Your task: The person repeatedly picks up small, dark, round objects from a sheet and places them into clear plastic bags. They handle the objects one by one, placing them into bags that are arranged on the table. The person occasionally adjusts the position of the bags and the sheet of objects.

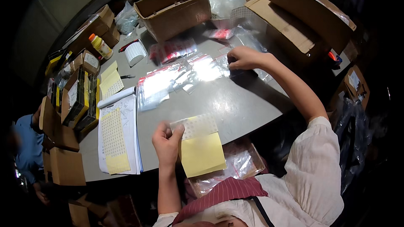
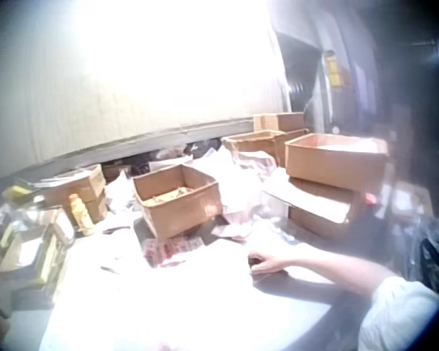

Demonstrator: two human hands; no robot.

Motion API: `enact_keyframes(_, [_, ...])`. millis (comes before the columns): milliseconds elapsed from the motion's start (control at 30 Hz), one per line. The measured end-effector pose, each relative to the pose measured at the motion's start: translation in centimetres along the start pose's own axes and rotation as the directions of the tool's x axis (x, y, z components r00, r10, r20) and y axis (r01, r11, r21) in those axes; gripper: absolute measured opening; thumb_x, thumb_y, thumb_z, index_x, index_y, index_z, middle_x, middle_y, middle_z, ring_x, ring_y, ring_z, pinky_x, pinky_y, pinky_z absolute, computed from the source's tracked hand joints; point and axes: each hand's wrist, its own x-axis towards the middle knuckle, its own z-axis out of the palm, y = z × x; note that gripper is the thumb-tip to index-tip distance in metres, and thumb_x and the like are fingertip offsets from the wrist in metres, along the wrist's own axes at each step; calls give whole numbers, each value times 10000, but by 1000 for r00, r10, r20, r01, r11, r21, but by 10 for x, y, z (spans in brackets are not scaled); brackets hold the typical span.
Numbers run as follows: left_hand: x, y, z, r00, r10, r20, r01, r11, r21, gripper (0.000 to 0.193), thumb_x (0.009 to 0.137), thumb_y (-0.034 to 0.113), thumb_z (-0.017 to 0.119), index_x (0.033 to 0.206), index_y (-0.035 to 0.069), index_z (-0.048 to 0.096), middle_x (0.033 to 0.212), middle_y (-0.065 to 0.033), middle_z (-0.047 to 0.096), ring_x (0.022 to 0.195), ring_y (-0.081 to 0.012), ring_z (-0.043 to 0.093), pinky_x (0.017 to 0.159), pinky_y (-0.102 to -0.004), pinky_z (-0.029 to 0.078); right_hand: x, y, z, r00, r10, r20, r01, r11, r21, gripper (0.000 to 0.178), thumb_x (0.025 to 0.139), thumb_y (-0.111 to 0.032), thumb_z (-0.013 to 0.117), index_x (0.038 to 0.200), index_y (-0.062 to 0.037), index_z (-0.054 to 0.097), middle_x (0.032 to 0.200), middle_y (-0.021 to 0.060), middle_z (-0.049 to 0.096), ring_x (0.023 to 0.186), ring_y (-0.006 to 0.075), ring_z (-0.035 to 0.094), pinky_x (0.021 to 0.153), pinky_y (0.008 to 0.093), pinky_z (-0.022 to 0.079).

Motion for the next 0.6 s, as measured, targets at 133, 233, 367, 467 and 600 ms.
enact_keyframes(133, [-1,0,-2,1000,-6,-2,6,1000,26,163,946,80,724,1008,-52,651,884,-73,717,814,-82,649,724,-266,560,11,0,4,997,78,12,-71,951,-301,380,817,-273,749,1011,46,678,970,269,697,933,424,683,810,473,526])
enact_keyframes(233, [-2,-1,-2,1000,-15,-13,15,1000,10,162,947,73,721,1021,-53,650,885,-72,716,819,-82,650,721,-258,558,9,-5,-6,978,202,47,-180,940,-290,501,798,-388,808,996,56,687,974,274,699,958,427,693,810,475,534])
enact_keyframes(367, [-2,-9,-4,1000,-10,-3,9,998,-66,155,949,61,716,1033,-52,650,885,-69,713,815,-77,649,719,-245,552,-8,-27,-6,948,251,196,-161,909,-384,692,751,-551,837,984,87,704,929,271,709,932,428,705,796,485,538])
enact_keyframes(467, [-3,-10,-4,1000,-5,7,6,996,-93,150,952,55,712,1037,-52,648,887,-66,710,803,-68,642,711,-234,545,-31,-56,8,929,153,337,-21,930,-366,731,748,-592,835,1001,80,700,899,249,706,906,399,708,794,475,531])
enact_keyframes(600, [-2,-13,-5,999,-16,36,22,985,-170,159,956,57,710,1048,-54,642,888,-61,707,786,-56,630,697,-220,532,-29,-47,3,991,-52,121,54,999,-8,511,835,-398,838,1021,26,622,888,168,679,836,312,676,739,412,526])
